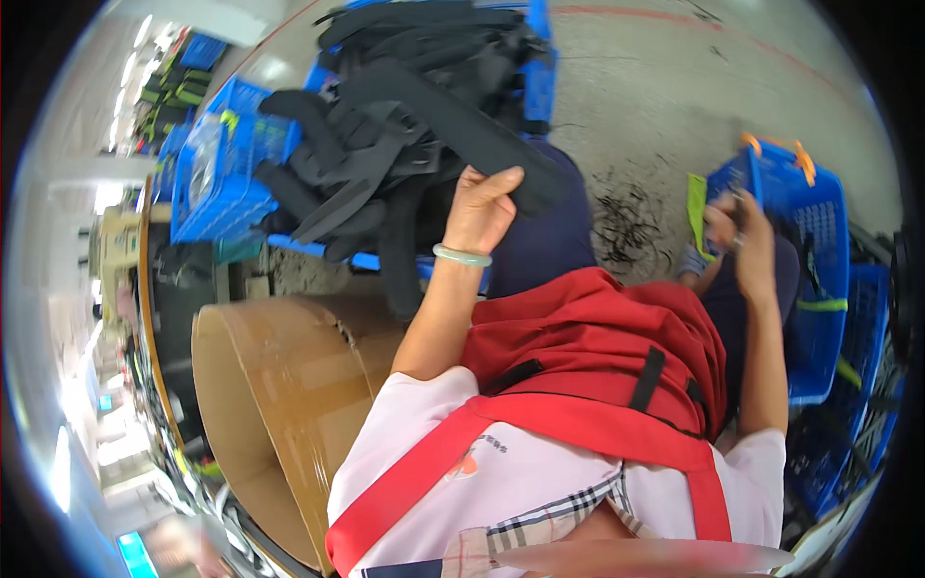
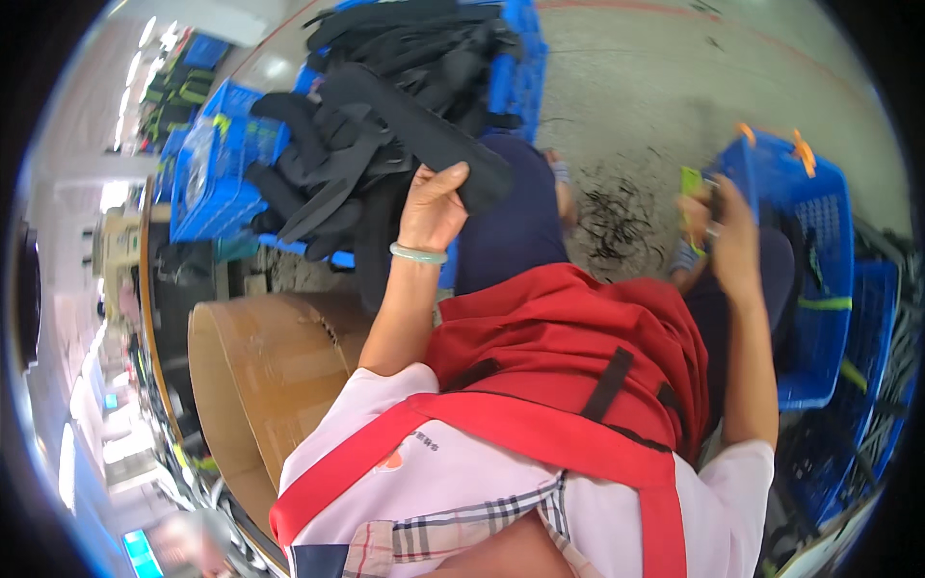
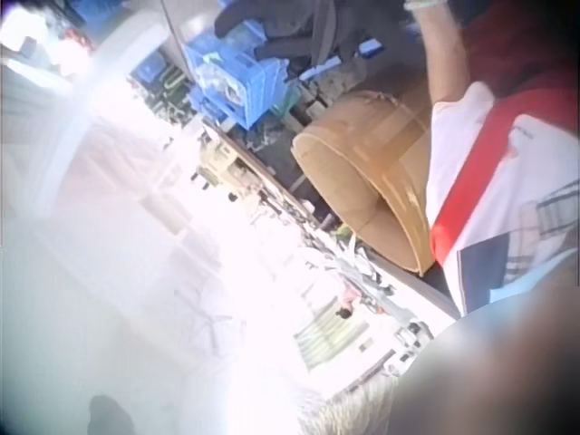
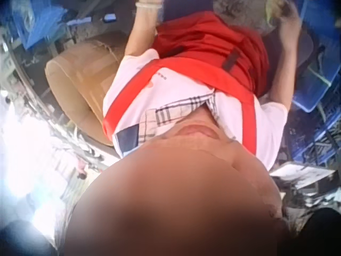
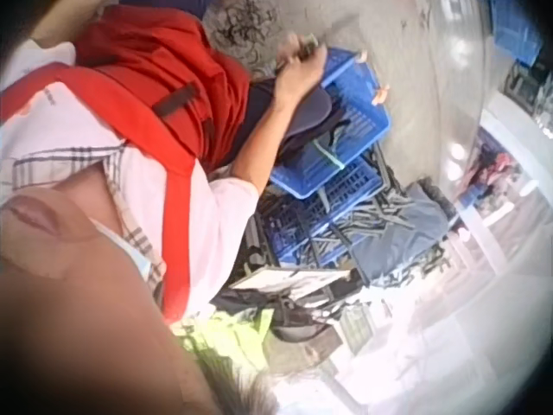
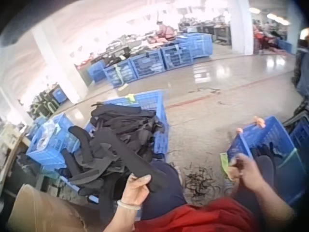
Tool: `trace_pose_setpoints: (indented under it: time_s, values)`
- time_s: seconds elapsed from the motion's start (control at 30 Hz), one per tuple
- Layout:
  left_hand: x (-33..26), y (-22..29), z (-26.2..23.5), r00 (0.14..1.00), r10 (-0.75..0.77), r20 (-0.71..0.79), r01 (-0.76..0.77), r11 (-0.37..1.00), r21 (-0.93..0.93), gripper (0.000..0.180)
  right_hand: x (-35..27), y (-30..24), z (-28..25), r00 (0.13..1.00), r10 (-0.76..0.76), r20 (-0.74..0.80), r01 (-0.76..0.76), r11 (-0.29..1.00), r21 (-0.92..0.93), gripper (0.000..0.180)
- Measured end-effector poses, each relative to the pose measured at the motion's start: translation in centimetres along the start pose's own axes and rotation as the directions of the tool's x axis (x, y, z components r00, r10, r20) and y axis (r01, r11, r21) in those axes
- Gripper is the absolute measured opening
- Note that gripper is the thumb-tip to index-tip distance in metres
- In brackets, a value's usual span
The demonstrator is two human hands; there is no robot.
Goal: Trimming excess rubber or foam material from curved black components using scissors.
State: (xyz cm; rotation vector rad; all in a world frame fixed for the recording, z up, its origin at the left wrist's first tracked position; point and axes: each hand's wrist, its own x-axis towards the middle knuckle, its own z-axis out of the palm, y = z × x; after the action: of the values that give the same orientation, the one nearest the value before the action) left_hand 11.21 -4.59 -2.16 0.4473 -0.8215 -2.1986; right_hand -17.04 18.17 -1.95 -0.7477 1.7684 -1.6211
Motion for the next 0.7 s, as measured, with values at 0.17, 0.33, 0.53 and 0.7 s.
trace_pose_setpoints:
  time_s: [0.17,0.33,0.53,0.7]
  values:
    - [1.3,-6.8,6.3,0.971,-0.125,0.205,0.110,0.990,0.086,0.025,-0.7,-4.1,6.3,0.963,0.003,0.268,-0.026,0.996,0.083,0.018]
    - [1.6,-9.1,8.2,0.938,-0.251,0.239,0.197,0.953,0.230,0.025,-0.7,-3.0,4.2,0.961,0.055,0.272,-0.114,0.972,0.205,0.018]
    - [3.6,-9.1,8.0,0.913,-0.361,0.189,0.313,0.918,0.244,0.020,-1.0,-1.1,4.0,0.959,0.052,0.278,-0.094,0.986,0.140,0.021]
    - [4.4,-8.6,7.0,0.950,-0.298,0.093,0.254,0.912,0.323,0.016,-1.9,-1.1,1.5,0.975,0.156,0.157,-0.100,0.942,-0.320,0.033]
